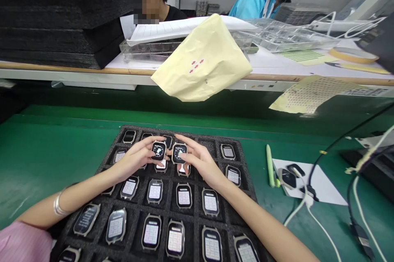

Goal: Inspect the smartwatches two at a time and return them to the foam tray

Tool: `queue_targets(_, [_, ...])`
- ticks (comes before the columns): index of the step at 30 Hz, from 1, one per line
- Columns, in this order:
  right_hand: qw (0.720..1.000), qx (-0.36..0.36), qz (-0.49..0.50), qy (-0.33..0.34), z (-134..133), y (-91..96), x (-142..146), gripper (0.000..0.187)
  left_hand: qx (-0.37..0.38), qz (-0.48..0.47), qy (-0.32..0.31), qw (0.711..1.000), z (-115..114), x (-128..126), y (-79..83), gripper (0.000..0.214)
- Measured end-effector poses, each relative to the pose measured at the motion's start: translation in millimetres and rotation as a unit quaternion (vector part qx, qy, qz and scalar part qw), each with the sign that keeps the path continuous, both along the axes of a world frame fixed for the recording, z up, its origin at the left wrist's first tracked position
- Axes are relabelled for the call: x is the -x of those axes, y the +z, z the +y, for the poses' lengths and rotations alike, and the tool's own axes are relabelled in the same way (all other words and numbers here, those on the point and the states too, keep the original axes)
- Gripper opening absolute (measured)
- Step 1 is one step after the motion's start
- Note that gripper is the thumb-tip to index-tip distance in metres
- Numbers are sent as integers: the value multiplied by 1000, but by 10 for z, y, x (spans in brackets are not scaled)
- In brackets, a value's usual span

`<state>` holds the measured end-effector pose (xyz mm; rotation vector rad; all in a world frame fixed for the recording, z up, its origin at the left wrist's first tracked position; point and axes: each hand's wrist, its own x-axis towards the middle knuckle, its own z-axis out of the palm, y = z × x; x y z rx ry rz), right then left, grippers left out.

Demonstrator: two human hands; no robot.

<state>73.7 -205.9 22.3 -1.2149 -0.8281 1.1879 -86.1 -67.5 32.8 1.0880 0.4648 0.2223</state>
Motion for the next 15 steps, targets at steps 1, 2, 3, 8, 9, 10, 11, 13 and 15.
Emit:
queue_targets(1, [1000,-2,-3,-2,-2,-6,2,56,-3,1,1,1000,0,0,-6,45])
queue_targets(2, [1000,-4,-7,-3,-4,-10,2,55,-7,1,0,1000,1,-2,-12,45])
queue_targets(3, [1000,-7,-10,-5,-5,-13,1,54,-10,1,0,1000,2,-4,-17,45])
queue_targets(8, [1000,-24,-17,-8,-7,-15,-11,50,-27,6,-4,1000,8,-12,-22,43])
queue_targets(9, [999,-25,-19,-9,-8,-16,-11,50,-31,7,-3,999,9,-12,-23,42])
queue_targets(10, [999,-25,-21,-10,-10,-18,-10,49,-35,7,-3,999,9,-12,-26,41])
queue_targets(11, [999,-26,-20,-10,-11,-20,-6,50,-42,6,-7,999,9,-12,-32,41])
queue_targets(13, [999,-29,-11,-10,-11,-17,5,51,-72,1,-15,997,12,-13,-59,41])
queue_targets(15, [999,-36,16,-5,-4,-4,19,52,-134,-2,-12,991,20,-12,-98,44])
